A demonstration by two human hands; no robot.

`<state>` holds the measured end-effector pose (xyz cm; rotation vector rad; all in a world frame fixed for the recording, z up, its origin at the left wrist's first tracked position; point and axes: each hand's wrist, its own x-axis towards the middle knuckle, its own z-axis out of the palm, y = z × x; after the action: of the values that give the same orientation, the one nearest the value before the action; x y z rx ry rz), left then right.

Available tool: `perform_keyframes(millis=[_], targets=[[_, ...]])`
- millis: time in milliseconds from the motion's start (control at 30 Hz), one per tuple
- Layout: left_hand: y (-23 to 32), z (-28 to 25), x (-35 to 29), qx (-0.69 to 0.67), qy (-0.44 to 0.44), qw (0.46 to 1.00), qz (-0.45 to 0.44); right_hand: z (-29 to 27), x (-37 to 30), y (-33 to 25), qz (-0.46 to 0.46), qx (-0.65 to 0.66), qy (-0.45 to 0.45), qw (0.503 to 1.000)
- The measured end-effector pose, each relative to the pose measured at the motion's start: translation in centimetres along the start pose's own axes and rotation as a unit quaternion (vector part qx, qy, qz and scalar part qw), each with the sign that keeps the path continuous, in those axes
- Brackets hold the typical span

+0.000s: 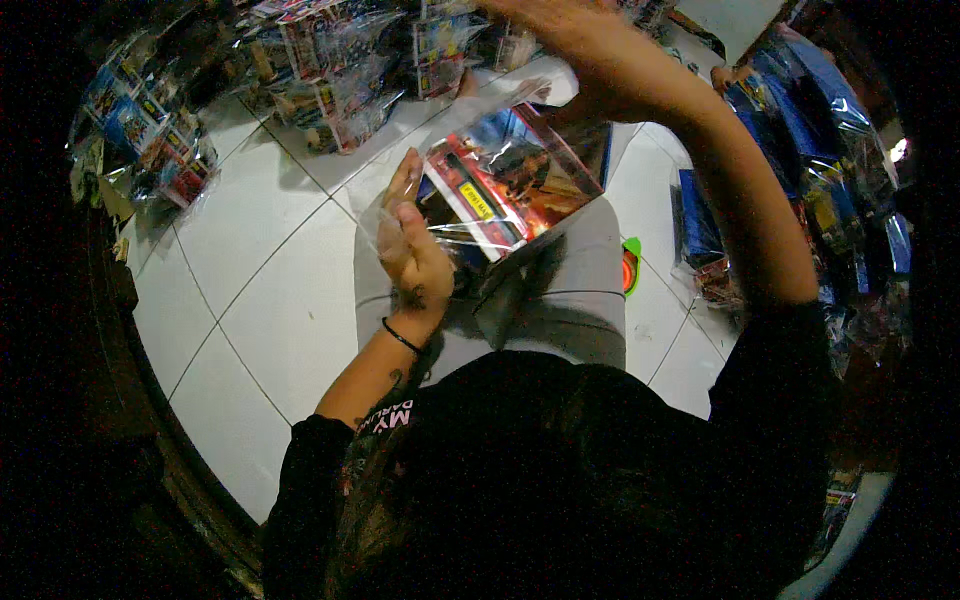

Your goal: The person sits on the floor and repeatedly wraps wooden toy cars in clear plastic bags. They use a handheld tape dispenser to seal the bags, then place the packaged items aside. The process is repeated for multiple toy cars.

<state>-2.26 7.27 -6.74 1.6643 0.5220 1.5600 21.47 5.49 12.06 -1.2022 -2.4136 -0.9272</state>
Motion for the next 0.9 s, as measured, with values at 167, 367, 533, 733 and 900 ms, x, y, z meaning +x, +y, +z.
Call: perform_keyframes(millis=[167,367,533,733,900], targets=[[1.7,0.1,-0.8,-0.151,-0.243,0.957,-0.051,2.4,3.9,-0.6,0.047,0.056,-0.371,0.926],[8.3,5.7,-1.6,0.494,-0.429,0.726,0.211,0.5,3.2,-0.1,-0.078,0.096,-0.363,0.924],[7.7,4.5,2.2,0.545,-0.425,0.713,0.119,-0.3,0.5,-2.2,-0.112,0.045,-0.232,0.965],[5.8,1.2,4.0,0.445,-0.296,0.829,0.165,0.4,-2.0,-5.0,-0.082,0.026,-0.181,0.98],[5.7,1.7,4.3,0.454,-0.333,0.812,0.151,0.7,-4.4,-6.9,-0.077,0.051,-0.227,0.97]])
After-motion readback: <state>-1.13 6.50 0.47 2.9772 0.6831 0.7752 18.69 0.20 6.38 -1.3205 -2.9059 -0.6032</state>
